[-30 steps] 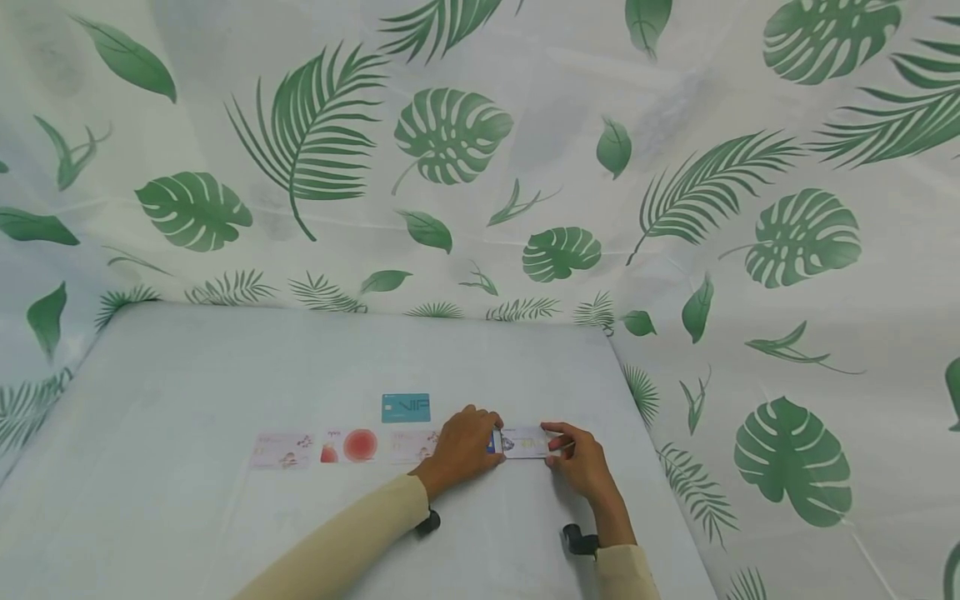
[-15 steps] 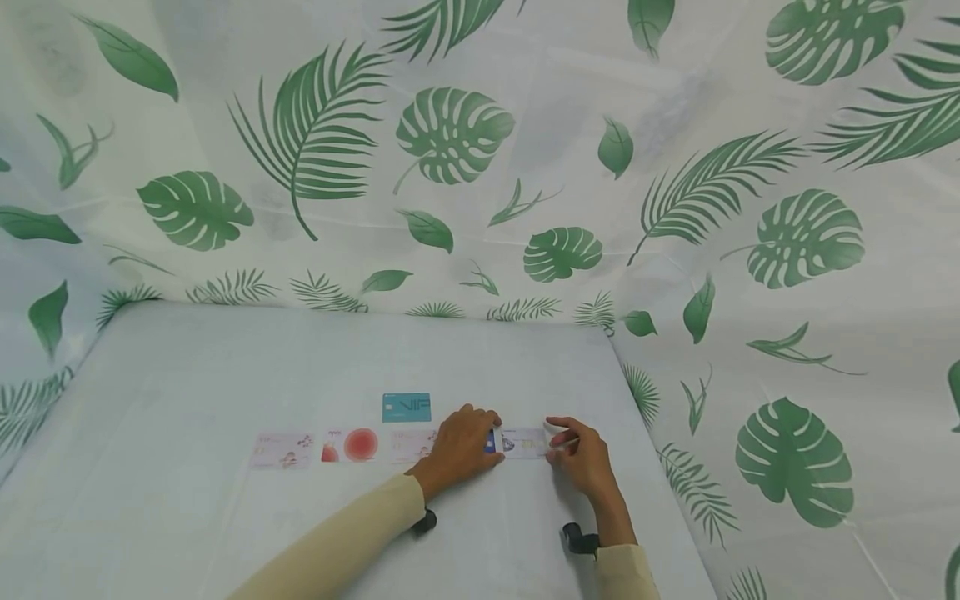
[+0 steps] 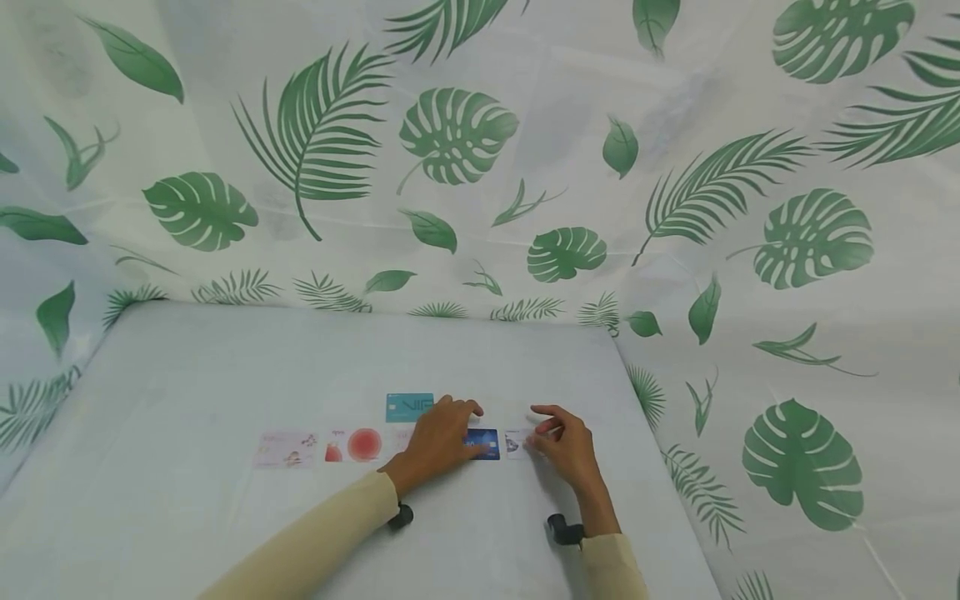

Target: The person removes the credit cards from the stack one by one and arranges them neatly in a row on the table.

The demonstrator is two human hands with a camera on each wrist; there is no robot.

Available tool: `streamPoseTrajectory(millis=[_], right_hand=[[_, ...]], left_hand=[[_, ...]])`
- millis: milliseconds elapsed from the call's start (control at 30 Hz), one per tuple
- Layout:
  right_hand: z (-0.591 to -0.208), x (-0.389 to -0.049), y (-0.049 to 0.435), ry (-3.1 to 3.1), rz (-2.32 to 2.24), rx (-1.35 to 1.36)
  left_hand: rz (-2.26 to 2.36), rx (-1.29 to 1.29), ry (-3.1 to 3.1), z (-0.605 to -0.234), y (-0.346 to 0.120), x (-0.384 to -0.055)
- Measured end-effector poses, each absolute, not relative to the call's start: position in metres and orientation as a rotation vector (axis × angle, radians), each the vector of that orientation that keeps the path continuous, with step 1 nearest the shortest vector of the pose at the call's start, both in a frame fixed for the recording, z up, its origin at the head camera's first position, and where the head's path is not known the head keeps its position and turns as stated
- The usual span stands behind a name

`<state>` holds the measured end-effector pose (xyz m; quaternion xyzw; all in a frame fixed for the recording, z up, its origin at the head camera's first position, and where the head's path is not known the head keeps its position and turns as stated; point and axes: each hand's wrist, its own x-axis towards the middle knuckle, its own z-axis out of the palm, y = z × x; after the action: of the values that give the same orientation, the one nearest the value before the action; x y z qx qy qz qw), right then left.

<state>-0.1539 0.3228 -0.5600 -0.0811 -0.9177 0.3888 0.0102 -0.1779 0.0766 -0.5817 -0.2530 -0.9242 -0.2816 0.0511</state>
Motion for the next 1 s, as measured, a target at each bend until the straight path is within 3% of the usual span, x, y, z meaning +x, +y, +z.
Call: streamPoseTrajectory(millis=[1000], right_hand=[[-0.562,-0.188,0.245,-2.899,1.299,-0.039]], left_hand=[[-0.851,-0.622,-2.908,-0.575,0.000,-0.195]])
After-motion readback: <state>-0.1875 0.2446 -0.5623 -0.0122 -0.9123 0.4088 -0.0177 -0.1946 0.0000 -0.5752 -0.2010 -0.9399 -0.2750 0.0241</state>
